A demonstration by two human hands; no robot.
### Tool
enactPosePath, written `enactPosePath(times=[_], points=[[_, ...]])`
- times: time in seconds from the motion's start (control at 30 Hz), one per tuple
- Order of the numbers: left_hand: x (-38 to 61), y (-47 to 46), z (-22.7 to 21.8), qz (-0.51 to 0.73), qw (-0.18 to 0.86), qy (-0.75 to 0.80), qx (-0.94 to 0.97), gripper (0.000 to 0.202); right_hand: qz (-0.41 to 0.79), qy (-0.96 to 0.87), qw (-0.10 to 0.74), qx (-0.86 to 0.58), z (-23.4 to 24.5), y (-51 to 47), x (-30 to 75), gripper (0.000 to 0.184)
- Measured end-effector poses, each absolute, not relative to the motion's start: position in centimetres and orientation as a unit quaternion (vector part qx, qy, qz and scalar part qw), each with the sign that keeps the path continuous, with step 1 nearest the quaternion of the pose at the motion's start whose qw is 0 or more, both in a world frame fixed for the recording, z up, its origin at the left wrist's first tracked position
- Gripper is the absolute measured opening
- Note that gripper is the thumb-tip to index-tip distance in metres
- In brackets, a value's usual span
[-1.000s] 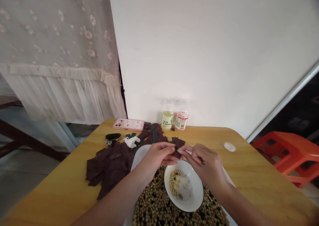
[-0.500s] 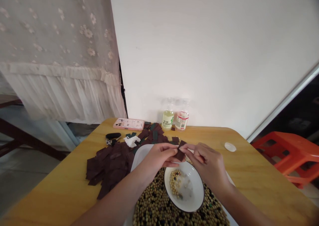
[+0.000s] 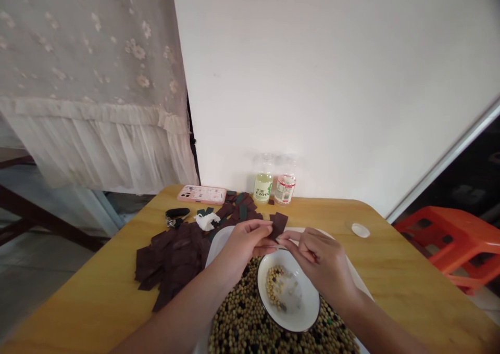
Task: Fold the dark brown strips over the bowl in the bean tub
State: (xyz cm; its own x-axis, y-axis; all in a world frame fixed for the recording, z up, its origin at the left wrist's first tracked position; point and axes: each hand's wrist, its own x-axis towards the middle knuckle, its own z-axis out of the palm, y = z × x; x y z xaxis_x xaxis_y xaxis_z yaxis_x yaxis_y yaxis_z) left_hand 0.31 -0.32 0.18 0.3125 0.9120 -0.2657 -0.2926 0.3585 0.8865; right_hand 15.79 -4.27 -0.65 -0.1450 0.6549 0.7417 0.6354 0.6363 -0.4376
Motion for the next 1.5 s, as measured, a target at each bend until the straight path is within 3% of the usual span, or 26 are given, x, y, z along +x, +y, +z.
enactPosePath(times=[1.5], points=[[0.21,-0.52,0.46,0.401,0.716,0.417,0.390,0.013,-0.013,-0.772,0.471,-0.427,0.06,-4.56,15.21,0.041]])
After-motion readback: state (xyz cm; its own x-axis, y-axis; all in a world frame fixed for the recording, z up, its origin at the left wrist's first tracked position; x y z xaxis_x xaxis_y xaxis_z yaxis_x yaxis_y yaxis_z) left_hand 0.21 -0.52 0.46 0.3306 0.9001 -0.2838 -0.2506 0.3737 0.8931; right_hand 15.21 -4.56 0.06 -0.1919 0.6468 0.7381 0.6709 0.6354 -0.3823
